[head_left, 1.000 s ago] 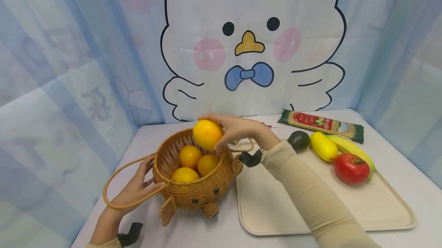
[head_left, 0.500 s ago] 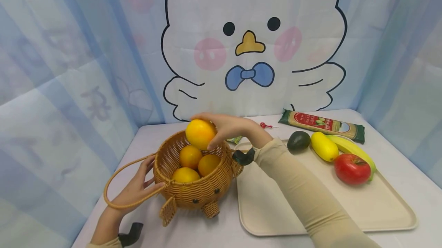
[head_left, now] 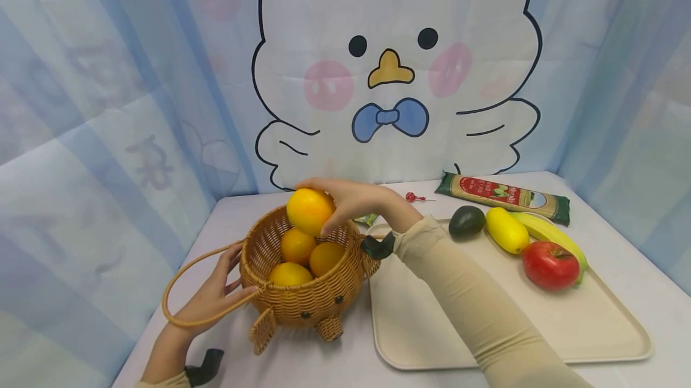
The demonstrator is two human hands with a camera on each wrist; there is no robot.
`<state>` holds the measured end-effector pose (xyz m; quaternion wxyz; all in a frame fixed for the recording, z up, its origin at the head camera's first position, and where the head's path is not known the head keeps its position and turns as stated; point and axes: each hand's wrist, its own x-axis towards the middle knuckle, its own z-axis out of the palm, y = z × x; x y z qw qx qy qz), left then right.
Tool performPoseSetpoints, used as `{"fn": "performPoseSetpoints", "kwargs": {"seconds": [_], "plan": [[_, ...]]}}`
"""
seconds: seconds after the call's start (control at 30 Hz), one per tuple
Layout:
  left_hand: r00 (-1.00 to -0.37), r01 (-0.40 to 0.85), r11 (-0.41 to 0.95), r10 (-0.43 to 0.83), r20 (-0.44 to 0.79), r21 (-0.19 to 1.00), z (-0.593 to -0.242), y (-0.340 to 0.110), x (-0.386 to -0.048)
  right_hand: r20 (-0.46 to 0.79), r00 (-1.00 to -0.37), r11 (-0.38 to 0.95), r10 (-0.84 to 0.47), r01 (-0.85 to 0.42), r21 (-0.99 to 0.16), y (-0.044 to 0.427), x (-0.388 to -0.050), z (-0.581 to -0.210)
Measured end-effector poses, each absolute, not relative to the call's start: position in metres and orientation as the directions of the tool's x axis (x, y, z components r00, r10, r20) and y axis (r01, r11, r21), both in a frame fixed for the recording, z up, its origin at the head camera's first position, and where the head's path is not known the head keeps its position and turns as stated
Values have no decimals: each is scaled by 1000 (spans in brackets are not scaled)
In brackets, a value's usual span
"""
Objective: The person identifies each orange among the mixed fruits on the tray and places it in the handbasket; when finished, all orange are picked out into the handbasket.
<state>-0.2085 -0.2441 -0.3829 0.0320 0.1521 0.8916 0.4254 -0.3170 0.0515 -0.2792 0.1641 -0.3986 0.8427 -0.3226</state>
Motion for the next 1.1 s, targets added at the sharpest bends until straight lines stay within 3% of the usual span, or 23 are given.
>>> {"fn": "performPoseSetpoints", "kwargs": {"seconds": [1.1], "plan": [[-953,237,587,296,67,774,-383,-244,-208,-101,-575,502,-812,-600,-622,7,-327,-284]]}}
